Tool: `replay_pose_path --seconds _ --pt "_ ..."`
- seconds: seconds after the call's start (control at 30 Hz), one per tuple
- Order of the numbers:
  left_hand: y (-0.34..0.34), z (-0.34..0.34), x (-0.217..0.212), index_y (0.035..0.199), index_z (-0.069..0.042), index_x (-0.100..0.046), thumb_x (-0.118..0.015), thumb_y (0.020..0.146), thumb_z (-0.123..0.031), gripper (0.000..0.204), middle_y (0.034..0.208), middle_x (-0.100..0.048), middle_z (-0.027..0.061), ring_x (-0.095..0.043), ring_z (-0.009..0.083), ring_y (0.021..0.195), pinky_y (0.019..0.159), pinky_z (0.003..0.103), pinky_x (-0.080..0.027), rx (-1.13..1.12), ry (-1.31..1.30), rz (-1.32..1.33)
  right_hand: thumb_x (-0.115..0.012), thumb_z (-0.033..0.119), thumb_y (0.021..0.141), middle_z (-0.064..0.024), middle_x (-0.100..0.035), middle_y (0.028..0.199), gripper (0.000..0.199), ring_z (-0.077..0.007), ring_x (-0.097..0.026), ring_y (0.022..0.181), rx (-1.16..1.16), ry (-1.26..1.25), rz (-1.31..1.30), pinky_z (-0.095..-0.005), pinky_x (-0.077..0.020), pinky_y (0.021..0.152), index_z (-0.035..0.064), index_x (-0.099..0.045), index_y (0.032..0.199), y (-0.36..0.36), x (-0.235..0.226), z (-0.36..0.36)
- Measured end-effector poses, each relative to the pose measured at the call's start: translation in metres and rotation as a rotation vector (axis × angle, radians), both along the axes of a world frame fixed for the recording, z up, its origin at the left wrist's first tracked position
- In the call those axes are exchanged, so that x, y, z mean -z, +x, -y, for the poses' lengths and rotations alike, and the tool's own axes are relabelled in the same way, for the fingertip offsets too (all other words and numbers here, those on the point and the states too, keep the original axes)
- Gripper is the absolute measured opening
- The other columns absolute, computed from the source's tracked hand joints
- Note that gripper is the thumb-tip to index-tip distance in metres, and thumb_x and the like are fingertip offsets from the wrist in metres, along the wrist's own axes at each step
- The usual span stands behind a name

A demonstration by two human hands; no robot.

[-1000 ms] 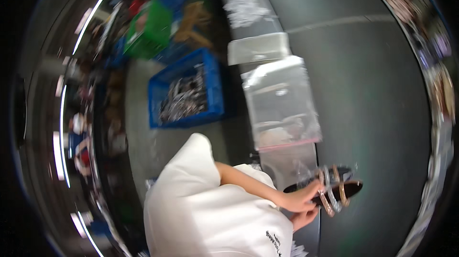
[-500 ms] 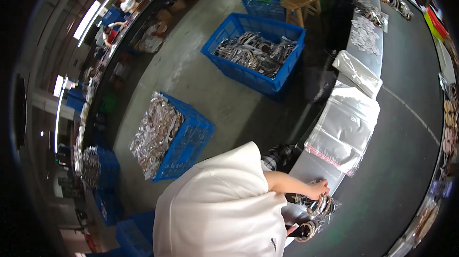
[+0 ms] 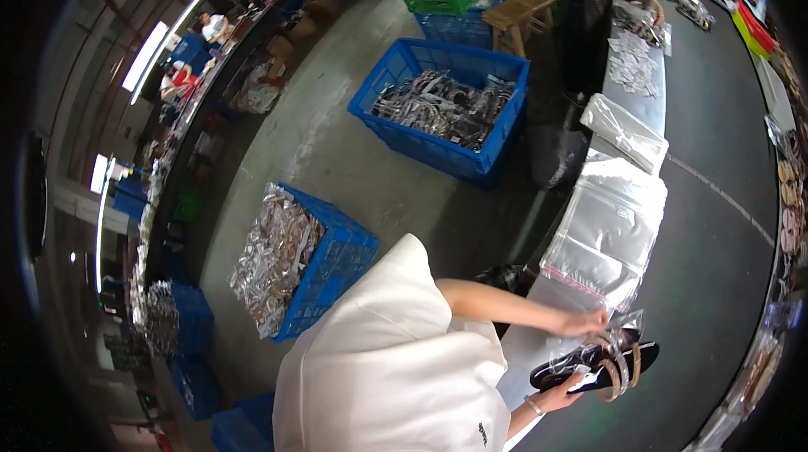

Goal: The person packages pairs of sandals into clear plastic bags at a factory workstation. They pick up sandals from a table, place them into bags, and seal them before moving the packaged items into a blue crate. The process is repeated for multiple pairs of sandals.

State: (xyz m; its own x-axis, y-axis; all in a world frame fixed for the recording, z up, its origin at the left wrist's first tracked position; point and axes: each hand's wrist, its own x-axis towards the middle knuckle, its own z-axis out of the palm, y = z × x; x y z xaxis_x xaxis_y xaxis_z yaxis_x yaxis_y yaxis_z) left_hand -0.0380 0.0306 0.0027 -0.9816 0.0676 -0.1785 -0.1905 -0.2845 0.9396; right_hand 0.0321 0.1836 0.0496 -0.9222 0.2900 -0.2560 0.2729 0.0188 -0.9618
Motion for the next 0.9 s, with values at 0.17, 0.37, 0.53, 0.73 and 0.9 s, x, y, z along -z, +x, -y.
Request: replay_pose_path --seconds 0.17,0.37,0.53,0.73,0.9 --pt "-0.083 0.092 0.024 0.094 -0.004 -0.055 -0.047 0.078 -0.016 0.021 0.102 -0.057 0.0107 -0.053 0.0258 0.096 0.086 0.041 -0.036 0.091 -1.021 -0.381 -0.053 0.007 0.078 -0.0085 -0.055 0.091 0.034 -0.0131 -0.05 0.075 -0.142 -0.068 -0.009 -0.0273 -0.0448 0.066 -0.0049 -0.049 0.11 -0.007 -0.009 -0.01" --pt "-0.09 0.127 0.042 0.099 -0.011 -0.056 -0.048 0.078 -0.006 0.023 0.12 -0.05 0.0064 -0.042 0.0263 0.118 0.101 0.05 -0.024 0.038 -1.094 -0.576 -0.065 0.012 0.074 -0.0036 -0.058 0.093 0.034 -0.0117 -0.052 0.081 -0.138 -0.072 -0.096 -0.0254 -0.0418 0.073 0.0002 -0.054 0.104 0.005 -0.012 -0.004" --pt "-0.084 0.133 0.031 0.103 -0.011 -0.054 -0.052 0.077 -0.007 0.026 0.126 -0.047 0.0058 -0.037 0.0272 0.124 0.103 0.049 -0.023 0.216 -1.042 -0.58 -0.075 0.009 0.065 -0.0057 -0.058 0.097 0.054 -0.0145 -0.056 0.086 -0.068 -0.309 -0.101 -0.0275 -0.045 0.077 0.0003 -0.047 0.111 0.013 -0.027 0.006" --pt "-0.081 0.121 0.073 0.099 -0.008 -0.05 -0.053 0.082 -0.011 0.018 0.12 -0.053 0.0063 -0.042 0.0281 0.119 0.102 0.042 -0.028 0.207 -0.922 -0.562 -0.072 0.029 0.071 -0.0086 -0.061 0.077 0.039 -0.013 -0.056 0.071 -0.276 0.233 0.396 -0.0288 -0.0454 0.066 -0.0029 -0.059 0.089 -0.01 0.062 0.021" --pt "-0.092 0.123 0.058 0.093 -0.006 -0.046 -0.05 0.084 -0.01 0.01 0.106 -0.059 0.0103 -0.054 0.0294 0.096 0.088 0.044 -0.037 -0.077 -0.389 0.03 -0.07 0.036 0.072 -0.0076 -0.061 0.073 0.043 -0.0129 -0.053 0.063 -0.164 0.309 0.407 -0.0281 -0.0433 0.059 -0.0023 -0.059 0.087 -0.007 0.069 0.022"
